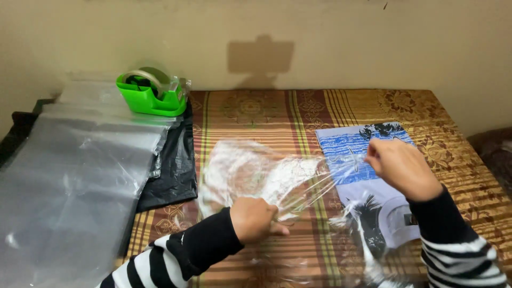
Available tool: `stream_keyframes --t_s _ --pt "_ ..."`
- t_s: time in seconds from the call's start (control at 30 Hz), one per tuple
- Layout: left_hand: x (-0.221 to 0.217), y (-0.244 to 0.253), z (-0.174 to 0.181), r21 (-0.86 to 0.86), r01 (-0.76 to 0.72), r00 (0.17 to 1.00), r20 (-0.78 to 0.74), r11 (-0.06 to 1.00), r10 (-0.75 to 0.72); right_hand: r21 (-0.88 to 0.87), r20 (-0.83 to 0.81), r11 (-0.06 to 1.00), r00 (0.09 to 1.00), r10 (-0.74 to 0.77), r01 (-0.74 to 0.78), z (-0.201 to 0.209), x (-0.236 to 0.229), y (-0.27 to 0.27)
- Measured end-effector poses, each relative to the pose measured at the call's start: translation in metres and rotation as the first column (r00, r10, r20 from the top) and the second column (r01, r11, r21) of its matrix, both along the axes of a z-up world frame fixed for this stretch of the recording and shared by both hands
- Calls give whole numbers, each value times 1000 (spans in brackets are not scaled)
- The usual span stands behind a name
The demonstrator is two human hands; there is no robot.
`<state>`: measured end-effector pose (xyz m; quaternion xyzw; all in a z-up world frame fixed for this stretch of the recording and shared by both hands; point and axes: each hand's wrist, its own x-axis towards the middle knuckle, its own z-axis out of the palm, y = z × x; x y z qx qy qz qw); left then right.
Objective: Folding a t-shirt and sealing it inside a clear plastic bag using tape.
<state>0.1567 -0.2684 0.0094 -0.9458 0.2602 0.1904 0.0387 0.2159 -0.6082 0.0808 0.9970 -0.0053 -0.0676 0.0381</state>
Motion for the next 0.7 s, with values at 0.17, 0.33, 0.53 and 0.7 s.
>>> stream_keyframes --t_s 0.17,0.33,0.53,0.7 --pt "-22 -17 21 -381 116 993 68 917 -98 -371 673 828 493 551 -420 22 76 65" --pt "3 -12 11 -449 71 952 297 891 74 -76 699 664 435 567 -744 21 89 122" --pt "39 46 -21 -279 -106 947 265 955 183 -101 638 842 615 464 -530 2 40 113" --pt "25 78 -46 -186 -269 891 324 945 318 -243 409 959 880 240 -148 -50 6 61"
